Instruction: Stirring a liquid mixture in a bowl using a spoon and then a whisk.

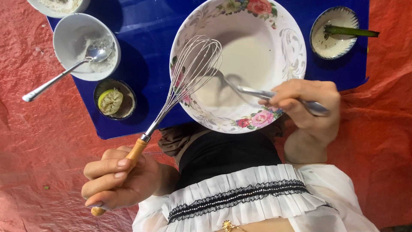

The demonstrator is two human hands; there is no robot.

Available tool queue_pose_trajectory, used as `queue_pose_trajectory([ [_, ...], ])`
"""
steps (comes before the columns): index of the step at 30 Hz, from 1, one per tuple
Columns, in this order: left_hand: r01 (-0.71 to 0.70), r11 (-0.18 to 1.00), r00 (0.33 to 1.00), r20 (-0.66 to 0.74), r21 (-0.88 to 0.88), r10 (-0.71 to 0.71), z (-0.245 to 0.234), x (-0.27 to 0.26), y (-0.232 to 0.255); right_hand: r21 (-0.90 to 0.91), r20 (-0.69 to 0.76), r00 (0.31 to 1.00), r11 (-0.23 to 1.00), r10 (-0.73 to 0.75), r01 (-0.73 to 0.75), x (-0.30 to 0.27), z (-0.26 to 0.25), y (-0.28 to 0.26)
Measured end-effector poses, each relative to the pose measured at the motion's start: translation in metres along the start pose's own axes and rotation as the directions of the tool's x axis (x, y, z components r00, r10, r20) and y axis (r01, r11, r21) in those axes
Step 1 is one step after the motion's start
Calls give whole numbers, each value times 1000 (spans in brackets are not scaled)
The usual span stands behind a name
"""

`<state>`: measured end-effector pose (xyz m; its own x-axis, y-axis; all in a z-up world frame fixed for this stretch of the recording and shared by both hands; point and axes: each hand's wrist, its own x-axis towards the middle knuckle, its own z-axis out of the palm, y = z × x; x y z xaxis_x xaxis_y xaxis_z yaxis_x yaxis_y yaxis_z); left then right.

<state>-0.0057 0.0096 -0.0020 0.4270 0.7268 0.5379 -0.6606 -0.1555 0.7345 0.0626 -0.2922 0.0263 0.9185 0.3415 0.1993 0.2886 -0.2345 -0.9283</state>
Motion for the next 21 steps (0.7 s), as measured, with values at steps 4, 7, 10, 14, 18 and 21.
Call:
queue_pose_trajectory([
  [4, 15, 1000, 1000, -20, -25, -16, 4, 2, 1, 133, -124, 992, 991, -1, 17, -26, -9, 21],
  [7, 21, 999, 1000, 10, -27, -20, 5, 1, 0, 42, -265, 962, 996, -69, 83, -42, -24, 31],
  [10, 48, 994, 996, -72, -96, -55, 5, 0, -1, 152, -261, 943, 956, -206, 251, -60, -42, 45],
  [14, 8, 999, 998, -55, -31, -10, 6, -1, -2, -206, -292, 905, 944, -310, 258, -59, -47, 32],
  [18, 13, 995, 998, -60, -95, -19, 1, 0, 2, -363, 44, 898, 830, -438, 422, -24, -40, 3],
  [21, 9, 998, 1000, 4, -64, -9, -4, -1, 5, -420, 426, 830, 733, -361, 535, 17, -40, -36],
])
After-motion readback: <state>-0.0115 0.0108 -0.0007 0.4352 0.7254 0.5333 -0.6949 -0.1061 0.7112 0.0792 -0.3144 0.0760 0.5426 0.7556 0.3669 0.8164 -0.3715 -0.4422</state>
